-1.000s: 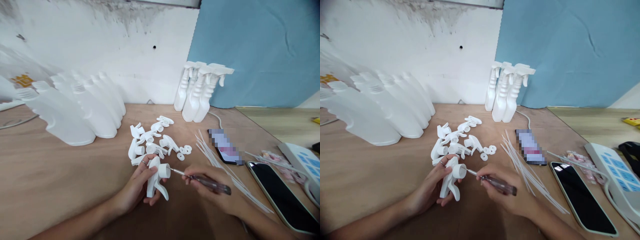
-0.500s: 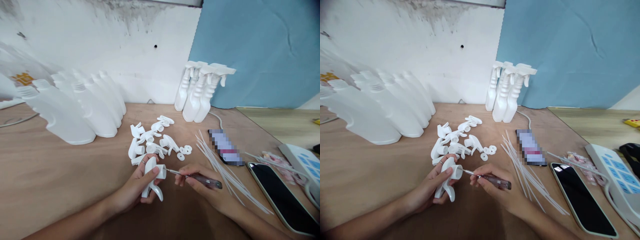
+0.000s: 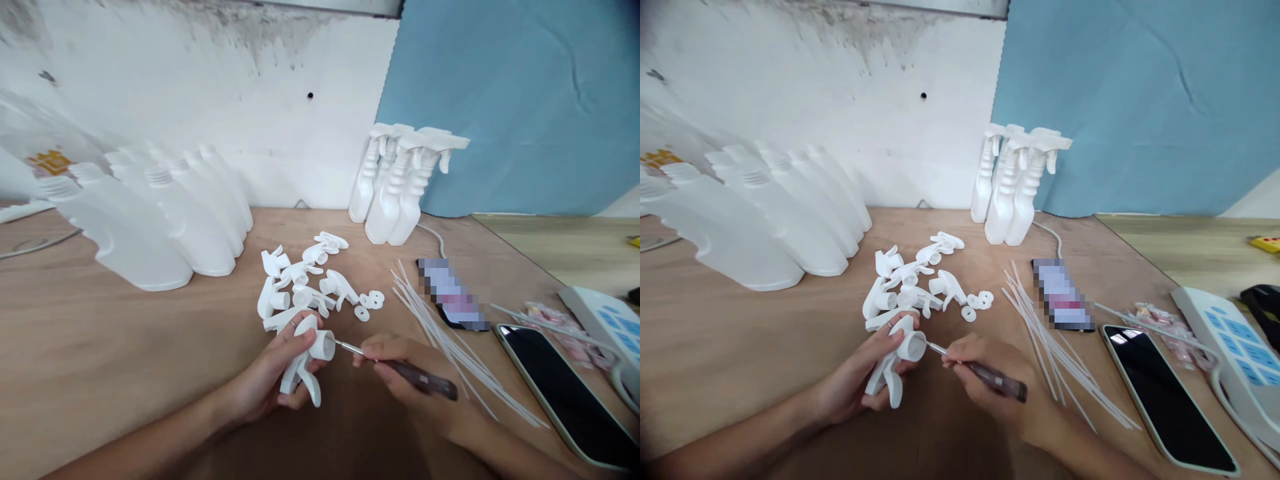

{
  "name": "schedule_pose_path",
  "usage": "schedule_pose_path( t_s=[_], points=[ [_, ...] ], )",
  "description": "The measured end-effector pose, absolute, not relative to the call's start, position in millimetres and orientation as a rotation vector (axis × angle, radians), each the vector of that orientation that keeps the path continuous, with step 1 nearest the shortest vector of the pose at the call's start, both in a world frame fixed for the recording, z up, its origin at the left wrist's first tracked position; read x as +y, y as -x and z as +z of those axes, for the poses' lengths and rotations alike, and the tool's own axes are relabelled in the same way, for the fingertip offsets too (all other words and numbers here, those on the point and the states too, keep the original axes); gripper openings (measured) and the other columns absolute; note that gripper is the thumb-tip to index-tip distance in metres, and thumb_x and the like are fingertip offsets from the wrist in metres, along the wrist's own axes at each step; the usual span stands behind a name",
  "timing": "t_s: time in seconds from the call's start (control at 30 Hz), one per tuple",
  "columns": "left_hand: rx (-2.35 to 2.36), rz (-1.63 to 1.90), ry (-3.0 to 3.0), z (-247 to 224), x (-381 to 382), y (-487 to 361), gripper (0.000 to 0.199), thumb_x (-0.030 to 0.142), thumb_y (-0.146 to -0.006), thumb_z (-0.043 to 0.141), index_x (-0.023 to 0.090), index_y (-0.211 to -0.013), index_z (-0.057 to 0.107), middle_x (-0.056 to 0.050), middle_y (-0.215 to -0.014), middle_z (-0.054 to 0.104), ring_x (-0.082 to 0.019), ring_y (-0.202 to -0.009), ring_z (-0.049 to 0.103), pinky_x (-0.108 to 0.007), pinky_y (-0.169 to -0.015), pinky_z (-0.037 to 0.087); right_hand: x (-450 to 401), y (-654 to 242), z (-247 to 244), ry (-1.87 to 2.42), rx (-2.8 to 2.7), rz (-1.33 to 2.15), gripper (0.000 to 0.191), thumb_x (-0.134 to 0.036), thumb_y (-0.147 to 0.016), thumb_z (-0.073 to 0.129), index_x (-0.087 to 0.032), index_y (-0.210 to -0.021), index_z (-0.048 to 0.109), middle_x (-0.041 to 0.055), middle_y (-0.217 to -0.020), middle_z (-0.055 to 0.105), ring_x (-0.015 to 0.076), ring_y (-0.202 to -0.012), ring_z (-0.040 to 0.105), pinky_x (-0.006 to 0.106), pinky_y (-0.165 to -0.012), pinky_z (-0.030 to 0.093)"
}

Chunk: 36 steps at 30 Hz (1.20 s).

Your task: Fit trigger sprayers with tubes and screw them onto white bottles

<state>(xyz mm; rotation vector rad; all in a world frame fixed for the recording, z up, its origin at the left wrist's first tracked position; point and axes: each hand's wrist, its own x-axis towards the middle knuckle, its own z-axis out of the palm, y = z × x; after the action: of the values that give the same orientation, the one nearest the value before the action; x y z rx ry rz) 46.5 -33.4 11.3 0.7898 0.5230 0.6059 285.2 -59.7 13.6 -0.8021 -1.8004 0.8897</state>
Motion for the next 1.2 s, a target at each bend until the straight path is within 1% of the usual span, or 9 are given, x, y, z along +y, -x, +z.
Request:
schedule_pose_path(
  t_s=[0.13, 0.27, 0.37, 0.47, 0.7, 0.9, 1.07, 1.13, 1.2],
  points=[
    [0.546, 0.611, -0.834, 11, -35, -48, 0.022, 0.044, -0.100, 0.045, 0.028, -0.109, 0.033, 0.007, -0.075, 0.047, 0.000, -0.036, 0.028, -0.009, -0.032, 0.016, -60, -287, 6, 0.741, -2.012, 0.711, 0.045, -0.005, -0.088, 0.059, -0.032, -0.123, 0.061, 0.0026, -0.103, 0.072, 0.0181, -0.094, 0.070, 0.031, -0.082, 0.056],
    [0.538, 0.573, -0.835, 10, -35, -48, 0.021, 0.044, -0.100, 0.044, 0.028, -0.105, 0.032, 0.007, -0.074, 0.047, 0.000, -0.035, 0.028, -0.010, -0.030, 0.015, -59, -286, 10, 0.776, -1.846, 0.926, 0.027, -0.011, -0.094, 0.055, -0.028, -0.112, 0.065, 0.0028, -0.094, 0.072, 0.0179, -0.088, 0.070, 0.031, -0.078, 0.055],
    [0.521, 0.513, -0.777, 8, -33, -48, 0.020, 0.043, -0.101, 0.043, 0.027, -0.104, 0.031, 0.007, -0.070, 0.048, 0.000, -0.031, 0.021, -0.010, -0.027, 0.011, -59, -287, 14, 0.831, -1.660, 1.195, 0.015, -0.019, -0.098, 0.053, -0.023, -0.102, 0.067, 0.0047, -0.088, 0.071, 0.0181, -0.081, 0.069, 0.032, -0.074, 0.054],
    [0.524, 0.459, -0.749, 7, -30, -48, 0.023, 0.043, -0.099, 0.047, 0.027, -0.105, 0.032, 0.007, -0.068, 0.050, 0.001, -0.030, 0.017, -0.010, -0.026, 0.010, -60, -290, 13, 0.815, -1.557, 1.325, 0.015, -0.027, -0.098, 0.055, -0.021, -0.095, 0.068, 0.0051, -0.085, 0.069, 0.0174, -0.073, 0.066, 0.032, -0.067, 0.053],
    [0.556, 0.343, -0.798, 8, -30, -46, 0.034, 0.045, -0.090, 0.063, 0.025, -0.106, 0.041, 0.004, -0.066, 0.052, -0.002, -0.036, 0.024, -0.009, -0.028, 0.015, -61, -290, 9, 0.775, -1.371, 1.516, 0.020, -0.030, -0.095, 0.060, -0.018, -0.083, 0.069, 0.0040, -0.075, 0.070, 0.0150, -0.062, 0.063, 0.027, -0.057, 0.049],
    [0.498, 0.463, -0.584, 6, -28, -43, 0.035, 0.046, -0.087, 0.068, 0.024, -0.104, 0.046, 0.004, -0.066, 0.050, -0.002, -0.039, 0.031, -0.007, -0.029, 0.018, -57, -275, 7, 0.604, -1.200, 1.669, 0.018, -0.034, -0.095, 0.062, -0.020, -0.096, 0.072, 0.0054, -0.084, 0.075, 0.0184, -0.072, 0.071, 0.035, -0.072, 0.053],
    [0.337, 0.467, -0.521, 3, -25, -43, 0.031, 0.053, -0.096, 0.049, 0.025, -0.109, 0.050, 0.002, -0.063, 0.057, -0.005, -0.029, 0.034, -0.012, -0.025, 0.023, -56, -269, 8, 0.566, -1.128, 1.695, 0.015, -0.035, -0.095, 0.063, -0.024, -0.102, 0.071, 0.0068, -0.095, 0.077, 0.0200, -0.085, 0.071, 0.036, -0.077, 0.052],
    [0.285, 0.473, -0.563, 1, -25, -43, 0.040, 0.055, -0.098, 0.040, 0.019, -0.100, 0.057, 0.000, -0.063, 0.057, -0.005, -0.027, 0.036, -0.014, -0.026, 0.026, -57, -269, 9, 0.563, -1.137, 1.678, 0.016, -0.036, -0.095, 0.063, -0.026, -0.104, 0.071, 0.0066, -0.098, 0.077, 0.0195, -0.085, 0.071, 0.036, -0.076, 0.051],
    [0.276, 0.463, -0.606, 1, -24, -42, 0.056, 0.057, -0.099, 0.033, 0.012, -0.080, 0.061, -0.001, -0.060, 0.053, -0.004, -0.028, 0.038, -0.014, -0.027, 0.026, -57, -270, 10, 0.572, -1.154, 1.649, 0.017, -0.038, -0.095, 0.063, -0.027, -0.105, 0.071, 0.0063, -0.099, 0.077, 0.0189, -0.084, 0.070, 0.035, -0.076, 0.051]
  ],
)
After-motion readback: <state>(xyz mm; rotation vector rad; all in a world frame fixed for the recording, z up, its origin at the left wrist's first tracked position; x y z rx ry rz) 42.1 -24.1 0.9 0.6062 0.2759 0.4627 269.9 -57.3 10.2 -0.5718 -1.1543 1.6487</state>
